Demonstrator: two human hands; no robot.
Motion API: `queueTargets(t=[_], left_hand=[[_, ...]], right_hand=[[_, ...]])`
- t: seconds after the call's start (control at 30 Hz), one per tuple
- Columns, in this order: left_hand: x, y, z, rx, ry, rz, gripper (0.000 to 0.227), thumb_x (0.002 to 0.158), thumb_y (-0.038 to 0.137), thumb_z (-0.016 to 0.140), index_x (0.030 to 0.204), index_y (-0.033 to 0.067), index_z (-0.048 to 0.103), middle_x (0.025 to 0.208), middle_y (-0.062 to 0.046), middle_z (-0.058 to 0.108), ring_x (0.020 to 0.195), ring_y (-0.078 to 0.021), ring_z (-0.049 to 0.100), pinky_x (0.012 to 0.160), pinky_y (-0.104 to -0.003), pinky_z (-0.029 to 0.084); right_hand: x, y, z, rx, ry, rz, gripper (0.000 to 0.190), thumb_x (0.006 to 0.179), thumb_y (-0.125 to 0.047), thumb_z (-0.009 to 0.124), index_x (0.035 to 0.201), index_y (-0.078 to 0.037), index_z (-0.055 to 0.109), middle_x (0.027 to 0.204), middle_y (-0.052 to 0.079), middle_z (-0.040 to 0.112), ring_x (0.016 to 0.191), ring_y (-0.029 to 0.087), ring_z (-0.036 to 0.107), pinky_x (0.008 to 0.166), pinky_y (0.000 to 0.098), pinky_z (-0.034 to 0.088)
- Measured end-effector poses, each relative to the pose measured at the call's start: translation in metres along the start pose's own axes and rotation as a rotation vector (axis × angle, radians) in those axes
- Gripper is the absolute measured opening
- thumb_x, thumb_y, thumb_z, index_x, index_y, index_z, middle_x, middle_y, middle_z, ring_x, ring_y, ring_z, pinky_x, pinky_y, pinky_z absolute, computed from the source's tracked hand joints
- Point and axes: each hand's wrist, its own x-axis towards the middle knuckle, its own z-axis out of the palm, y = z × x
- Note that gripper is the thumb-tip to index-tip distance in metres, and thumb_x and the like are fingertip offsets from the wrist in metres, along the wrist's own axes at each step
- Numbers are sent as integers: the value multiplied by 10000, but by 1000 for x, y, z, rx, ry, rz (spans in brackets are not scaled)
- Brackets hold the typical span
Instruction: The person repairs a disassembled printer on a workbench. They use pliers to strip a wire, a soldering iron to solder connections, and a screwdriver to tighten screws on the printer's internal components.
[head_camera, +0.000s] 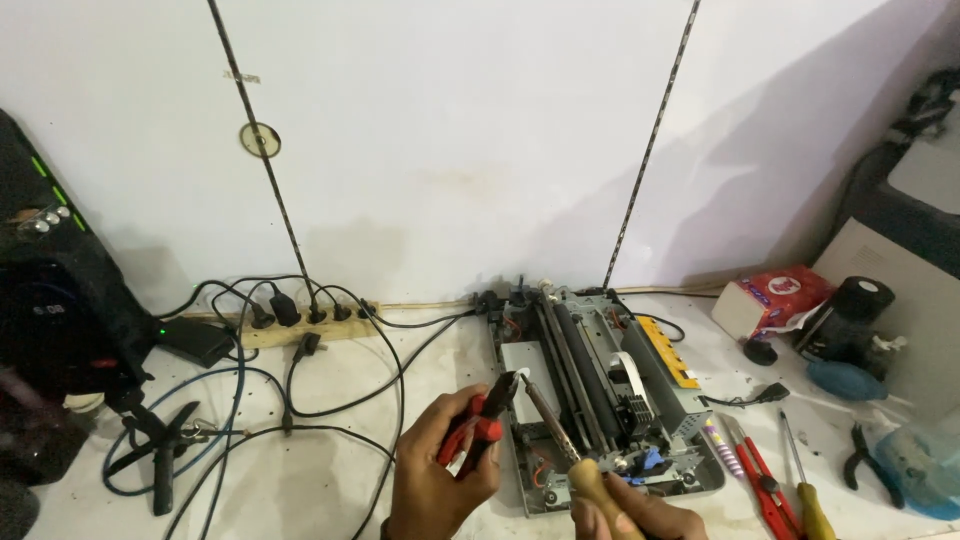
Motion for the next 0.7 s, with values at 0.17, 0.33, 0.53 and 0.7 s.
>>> queueTargets(t=[0.17, 0.33, 0.53, 0.7], left_hand=[[-1, -3, -2, -23, -12, -60, 538, 716, 54, 731, 1253, 67, 726, 745, -9, 578, 668, -104, 517, 666, -243, 565], [-2, 0, -4, -28, -7, -81, 551, 710, 42, 723, 1260, 82, 727, 773, -19, 630, 663, -100, 531, 635, -232, 570], [-1, -1, -5, 2, 0, -40, 567, 686, 37, 724, 1252, 79, 721, 795, -21, 660, 681, -105, 570, 696, -247, 603], [-1, 1, -4, 3, 1, -36, 538, 700, 68, 708, 1238, 87, 732, 784, -14, 638, 670, -105, 545, 667, -245, 582]], right_hand=[[28, 41, -12, -302, -69, -324, 505, 587, 84, 912, 1078, 54, 800, 987, 237, 820, 915, 282, 831, 886, 247, 615], [33, 46, -17, -489, -126, -724, 482, 571, -43, 945, 1037, -111, 844, 738, 61, 788, 755, 133, 755, 754, 212, 551], [44, 43, -25, -701, -180, -922, 371, 654, -160, 877, 1002, -289, 870, 859, -69, 817, 786, 30, 710, 761, 175, 554], [36, 36, -22, -446, -303, -702, 515, 609, -102, 925, 1115, -153, 845, 636, 47, 742, 608, 107, 728, 687, 211, 523]])
